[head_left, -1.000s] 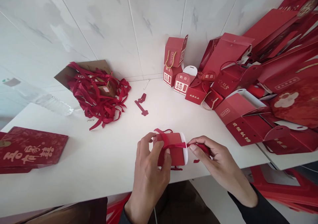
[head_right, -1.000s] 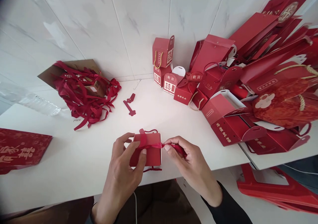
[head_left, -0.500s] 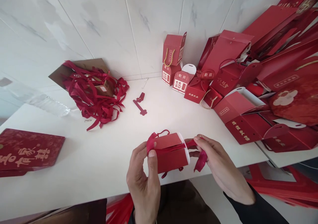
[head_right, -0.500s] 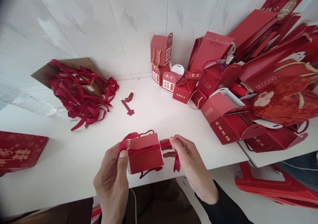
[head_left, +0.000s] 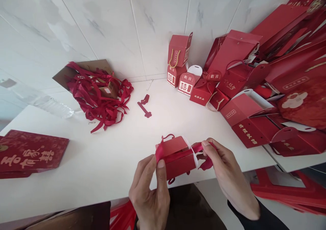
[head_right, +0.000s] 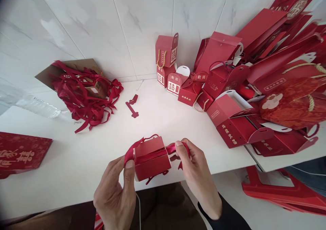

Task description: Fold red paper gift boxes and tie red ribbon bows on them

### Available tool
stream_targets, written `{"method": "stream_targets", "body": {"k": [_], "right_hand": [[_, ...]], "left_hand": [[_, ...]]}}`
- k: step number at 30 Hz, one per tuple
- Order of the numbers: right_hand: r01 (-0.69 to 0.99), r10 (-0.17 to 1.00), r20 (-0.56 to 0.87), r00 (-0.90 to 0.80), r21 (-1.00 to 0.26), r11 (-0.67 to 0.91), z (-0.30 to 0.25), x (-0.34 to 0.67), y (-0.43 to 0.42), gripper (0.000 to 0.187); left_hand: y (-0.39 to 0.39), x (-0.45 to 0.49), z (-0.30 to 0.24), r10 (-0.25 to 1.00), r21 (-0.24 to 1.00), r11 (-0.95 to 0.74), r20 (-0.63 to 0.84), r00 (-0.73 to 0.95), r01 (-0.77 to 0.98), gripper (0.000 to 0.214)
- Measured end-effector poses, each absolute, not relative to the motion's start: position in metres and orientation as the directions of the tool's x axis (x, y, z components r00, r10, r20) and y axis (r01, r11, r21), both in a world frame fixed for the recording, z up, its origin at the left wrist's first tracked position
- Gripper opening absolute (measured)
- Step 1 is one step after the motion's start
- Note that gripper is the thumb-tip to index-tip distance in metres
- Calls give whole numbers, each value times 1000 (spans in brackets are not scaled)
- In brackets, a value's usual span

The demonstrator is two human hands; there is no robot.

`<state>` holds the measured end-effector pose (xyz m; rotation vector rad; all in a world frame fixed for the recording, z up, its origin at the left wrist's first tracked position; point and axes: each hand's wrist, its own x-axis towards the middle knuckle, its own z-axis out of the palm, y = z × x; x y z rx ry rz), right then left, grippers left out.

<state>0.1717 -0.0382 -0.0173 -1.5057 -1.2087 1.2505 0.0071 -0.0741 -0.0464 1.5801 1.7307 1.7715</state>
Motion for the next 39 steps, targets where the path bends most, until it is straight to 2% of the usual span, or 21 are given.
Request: {"method": "stream_targets", "body": {"k": [3,5,9,14,18,24,28,33,36,39], "right_hand": [[168,981,-183,71,-967,-192,-16,170,-42,46],[148,979,-195,56,-968,-201,-16,169,-44,46],[90,971,-235,48,-967,-238,-18,170,-45,49],[115,968,-244,61,-962,-249,-24,172,-42,51],[149,972,-226,63,-961,-233,-24,169,-45,51],[307,997,-79,-22,-949,-68,-23,163,-50,45],[387,995,-11,-95,-922,27,-22,161,-46,44],[332,991,-98,-95,-941,-62,-20,164,-42,48],[305,986,-143,-87,-946,-110,-19,165,-43,50],[291,982,-176,-65,-945,-150,-17,166,-44,50]], "left_hand": [[-76,6,-46,783,825,-215,466,-413,522,17],[-77,8,-48,805,791,-186,463,-372,583,8],[-73,15,-54,794,695,-190,524,-309,693,31],[-68,21,-59,772,654,-167,552,-315,737,31],[-70,23,-59,784,618,-211,570,-247,757,32],[-72,22,-55,826,734,-186,477,-301,653,24],[-69,17,-52,845,745,-197,459,-275,638,13],[-59,8,-46,911,666,-203,398,-111,717,34],[-54,6,-44,938,684,-178,336,-89,708,20],[-53,5,-43,956,773,-103,250,-151,626,15]]}}
